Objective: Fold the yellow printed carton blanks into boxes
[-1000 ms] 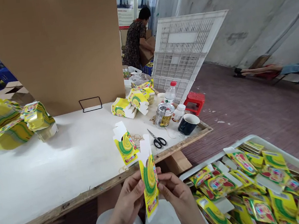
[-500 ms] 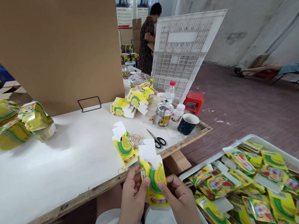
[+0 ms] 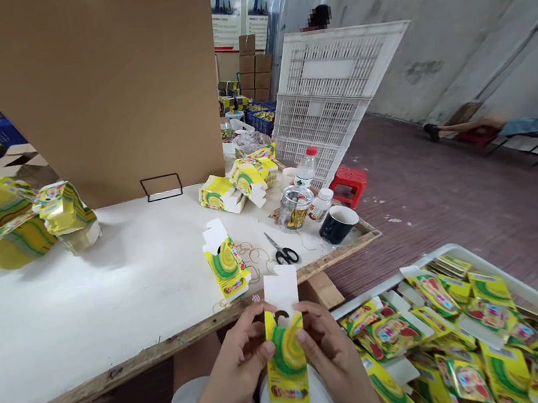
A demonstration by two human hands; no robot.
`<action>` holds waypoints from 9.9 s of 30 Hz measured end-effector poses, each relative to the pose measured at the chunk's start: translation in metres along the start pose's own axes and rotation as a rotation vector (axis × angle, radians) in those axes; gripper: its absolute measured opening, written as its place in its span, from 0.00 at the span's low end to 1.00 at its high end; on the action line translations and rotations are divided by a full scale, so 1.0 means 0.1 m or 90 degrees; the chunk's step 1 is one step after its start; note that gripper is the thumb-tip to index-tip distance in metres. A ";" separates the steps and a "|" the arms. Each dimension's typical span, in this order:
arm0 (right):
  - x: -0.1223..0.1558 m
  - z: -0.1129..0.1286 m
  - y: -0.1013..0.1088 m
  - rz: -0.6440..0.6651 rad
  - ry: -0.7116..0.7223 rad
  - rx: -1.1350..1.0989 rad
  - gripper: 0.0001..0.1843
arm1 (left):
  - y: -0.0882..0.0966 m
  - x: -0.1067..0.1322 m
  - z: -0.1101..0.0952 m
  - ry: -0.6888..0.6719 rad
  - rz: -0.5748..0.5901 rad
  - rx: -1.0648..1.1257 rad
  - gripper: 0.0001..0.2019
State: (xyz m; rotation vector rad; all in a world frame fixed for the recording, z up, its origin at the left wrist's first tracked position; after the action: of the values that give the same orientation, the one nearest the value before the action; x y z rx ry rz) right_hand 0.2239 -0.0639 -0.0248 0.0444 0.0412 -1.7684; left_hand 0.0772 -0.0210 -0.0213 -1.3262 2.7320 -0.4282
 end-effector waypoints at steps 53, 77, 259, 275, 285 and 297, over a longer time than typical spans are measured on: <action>-0.07 0.02 0.03 -0.051 -0.025 0.244 0.20 | -0.01 -0.03 -0.03 0.021 -0.028 -0.019 0.23; -0.07 0.06 0.34 -0.127 -0.105 -0.039 0.23 | -0.23 -0.25 0.07 0.057 -0.003 -0.032 0.26; -1.05 -0.01 -0.71 0.015 0.293 0.521 0.09 | 0.81 -0.31 -0.13 -0.214 -0.349 -0.674 0.18; -0.56 -0.55 -0.30 0.002 0.172 0.467 0.12 | 0.81 -0.32 -0.14 -0.236 -0.324 -0.736 0.20; -0.69 -0.26 -0.26 -0.055 0.023 0.169 0.24 | 0.35 -0.02 -0.27 -0.439 -0.242 -0.676 0.17; -0.21 -0.38 0.01 -0.078 -0.112 -0.102 0.19 | 0.29 -0.07 -0.04 -0.205 -0.255 0.028 0.21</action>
State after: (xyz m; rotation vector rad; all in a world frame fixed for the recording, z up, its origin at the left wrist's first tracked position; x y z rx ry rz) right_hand 0.2289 -0.0420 -0.0615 -0.2338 0.0596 -1.8799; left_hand 0.0592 0.0024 -0.0265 -1.7601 2.1897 -0.2652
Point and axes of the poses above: each hand's wrist, its own x-axis away from the middle knuckle, its own y-axis out of the back of the hand, z = x × y, the point moved 6 cm from there along -x, towards the middle knuckle, and after that the axes turned 1 degree about y, right-handed, at the moved point
